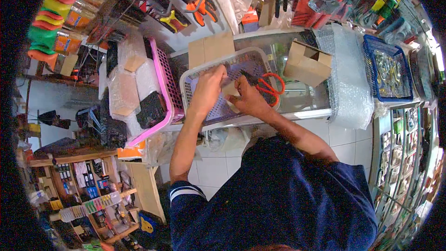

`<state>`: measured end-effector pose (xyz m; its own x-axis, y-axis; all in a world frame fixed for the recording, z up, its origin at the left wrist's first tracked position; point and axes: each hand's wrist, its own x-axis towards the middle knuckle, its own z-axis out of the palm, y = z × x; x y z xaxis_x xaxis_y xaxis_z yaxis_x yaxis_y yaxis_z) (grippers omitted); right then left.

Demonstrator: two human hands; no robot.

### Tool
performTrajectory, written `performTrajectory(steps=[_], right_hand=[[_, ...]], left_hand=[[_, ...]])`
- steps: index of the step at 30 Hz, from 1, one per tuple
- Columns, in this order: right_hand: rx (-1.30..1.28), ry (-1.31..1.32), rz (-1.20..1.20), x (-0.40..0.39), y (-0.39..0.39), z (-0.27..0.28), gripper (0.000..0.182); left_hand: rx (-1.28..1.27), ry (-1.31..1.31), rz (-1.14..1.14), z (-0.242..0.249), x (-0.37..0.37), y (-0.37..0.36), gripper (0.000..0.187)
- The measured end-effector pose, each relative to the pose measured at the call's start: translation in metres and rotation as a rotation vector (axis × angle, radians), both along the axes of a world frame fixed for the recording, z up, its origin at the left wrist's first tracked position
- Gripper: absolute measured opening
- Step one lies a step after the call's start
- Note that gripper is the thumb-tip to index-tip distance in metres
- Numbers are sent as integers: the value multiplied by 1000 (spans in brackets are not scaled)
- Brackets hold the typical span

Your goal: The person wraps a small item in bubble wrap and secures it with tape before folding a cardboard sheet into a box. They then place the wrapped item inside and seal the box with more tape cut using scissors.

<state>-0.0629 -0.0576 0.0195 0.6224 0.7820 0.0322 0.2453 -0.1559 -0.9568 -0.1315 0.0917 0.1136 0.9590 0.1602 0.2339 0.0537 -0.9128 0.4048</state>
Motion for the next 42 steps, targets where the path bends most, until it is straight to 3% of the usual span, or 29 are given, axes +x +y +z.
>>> performTrajectory(steps=[3,6,9,12,18,24,27,30,33,36,37,40,42], right_hand=[[76,-51,-23,5,-1,-1,49],[50,1,-66,4,-10,14,50],[144,-252,-9,4,-30,32,47],[-160,-786,-57,10,-53,56,45],[-525,-1265,-88,26,-67,33,44],[-581,-1012,-18,39,-46,21,40],[-677,-884,148,41,-45,33,35],[-626,-934,158,39,-59,53,30],[-589,-1087,134,40,-77,64,33],[-482,-1001,148,52,-102,102,37],[-294,-1122,170,63,-104,94,42],[-267,-1186,234,80,-111,104,45],[-268,-1206,253,86,-115,111,57]], left_hand=[[-267,59,-9,-1,1,15,13],[-280,183,-29,2,1,23,18],[-195,125,-6,1,2,16,19],[-178,101,18,13,2,0,16],[-102,-10,-13,2,4,-12,13],[-17,-12,-98,3,0,-12,20],[-82,-74,-110,-4,-4,-14,30],[-295,6,92,-1,-9,-20,37],[-284,63,110,9,-14,-26,40],[-130,22,24,11,-21,-28,48],[-132,38,34,12,-23,-31,51],[-118,58,45,16,-29,-39,56],[-83,33,31,18,-31,-41,57]])
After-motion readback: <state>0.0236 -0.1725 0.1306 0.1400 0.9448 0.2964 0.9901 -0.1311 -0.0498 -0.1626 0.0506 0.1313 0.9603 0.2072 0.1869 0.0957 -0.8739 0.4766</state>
